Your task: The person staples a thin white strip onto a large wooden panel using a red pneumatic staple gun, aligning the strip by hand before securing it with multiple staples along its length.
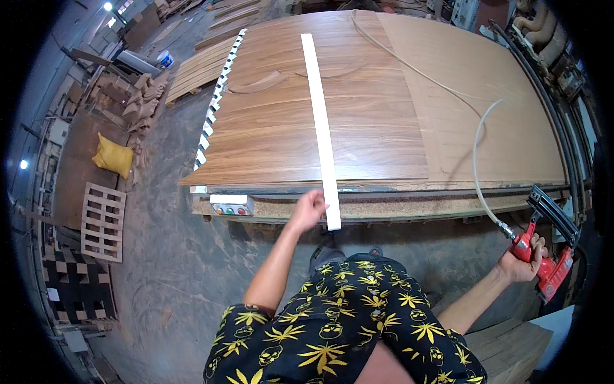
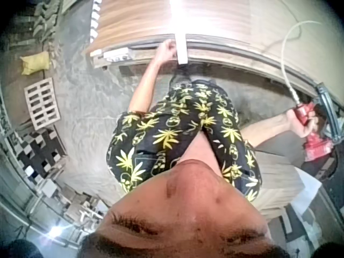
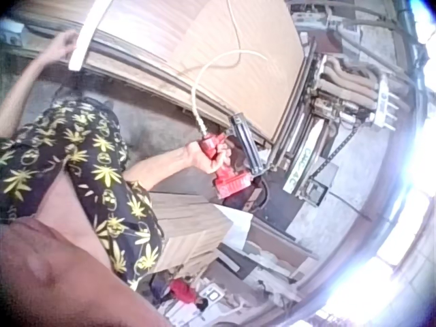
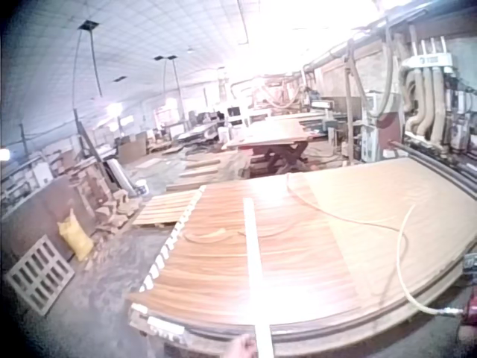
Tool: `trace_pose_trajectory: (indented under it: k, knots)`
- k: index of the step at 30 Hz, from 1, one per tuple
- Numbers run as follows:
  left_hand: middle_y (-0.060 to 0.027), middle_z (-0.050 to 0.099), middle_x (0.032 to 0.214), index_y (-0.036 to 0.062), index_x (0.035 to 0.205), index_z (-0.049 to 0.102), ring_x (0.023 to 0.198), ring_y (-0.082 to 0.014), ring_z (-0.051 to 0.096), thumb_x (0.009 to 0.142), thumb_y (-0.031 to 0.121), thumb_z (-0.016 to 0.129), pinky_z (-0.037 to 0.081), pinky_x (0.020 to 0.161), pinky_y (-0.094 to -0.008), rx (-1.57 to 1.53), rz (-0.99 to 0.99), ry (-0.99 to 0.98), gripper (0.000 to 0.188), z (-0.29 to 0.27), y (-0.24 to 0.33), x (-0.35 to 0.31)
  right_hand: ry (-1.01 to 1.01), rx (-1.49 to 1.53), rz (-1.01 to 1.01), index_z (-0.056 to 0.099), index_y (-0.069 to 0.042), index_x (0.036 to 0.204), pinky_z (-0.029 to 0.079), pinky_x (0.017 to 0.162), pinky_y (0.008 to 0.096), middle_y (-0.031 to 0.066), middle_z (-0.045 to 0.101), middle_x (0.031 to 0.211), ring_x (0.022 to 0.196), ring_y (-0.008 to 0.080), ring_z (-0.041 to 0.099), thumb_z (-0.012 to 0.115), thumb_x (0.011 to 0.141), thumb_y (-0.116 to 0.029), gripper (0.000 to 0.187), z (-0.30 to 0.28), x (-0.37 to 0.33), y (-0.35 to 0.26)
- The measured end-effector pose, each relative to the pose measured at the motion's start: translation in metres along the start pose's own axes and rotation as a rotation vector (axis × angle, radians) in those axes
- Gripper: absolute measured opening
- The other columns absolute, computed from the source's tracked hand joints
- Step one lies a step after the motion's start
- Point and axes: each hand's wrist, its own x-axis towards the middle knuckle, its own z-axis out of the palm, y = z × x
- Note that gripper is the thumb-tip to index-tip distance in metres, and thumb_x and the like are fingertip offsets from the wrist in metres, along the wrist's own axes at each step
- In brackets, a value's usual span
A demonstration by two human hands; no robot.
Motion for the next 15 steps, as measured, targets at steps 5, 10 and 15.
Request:
trace_pose_trajectory:
  k: [5,10,15]
  knots:
    - [-0.0029,0.065,0.075,-0.0051,0.112,0.064,0.065,-0.0110,0.059,0.088,0.002,0.069,0.048,0.058,-0.0277,0.058,0.076,0.025,0.025,-0.031,0.044,0.123,0.231,-0.078,-0.034,0.045,-0.009,0.081,0.043,0.080,0.0347,0.0064,0.049,0.085,0.082,0.0205,0.049,0.056,0.086,0.002,0.016,0.040,-0.015,0.006]
    - [-0.0068,0.069,0.074,-0.0062,0.106,0.067,0.062,-0.0138,0.064,0.087,0.004,0.071,0.050,0.054,-0.0300,0.139,-0.009,-0.004,0.022,-0.036,0.074,0.176,-0.110,0.001,-0.041,0.051,-0.007,0.086,0.046,0.082,0.0349,0.0083,0.058,0.091,0.086,0.0210,0.054,0.058,0.086,0.001,0.011,0.033,-0.021,-0.001]
    - [-0.0072,0.068,0.070,-0.0061,0.104,0.068,0.059,-0.0136,0.062,0.086,0.007,0.073,0.050,0.053,-0.0298,0.122,-0.033,-0.113,0.023,-0.024,0.058,0.189,0.149,-0.169,-0.169,0.045,-0.011,0.081,0.044,0.081,0.0328,0.0041,0.049,0.085,0.083,0.0185,0.054,0.058,0.085,0.003,0.019,0.083,-0.038,-0.003]
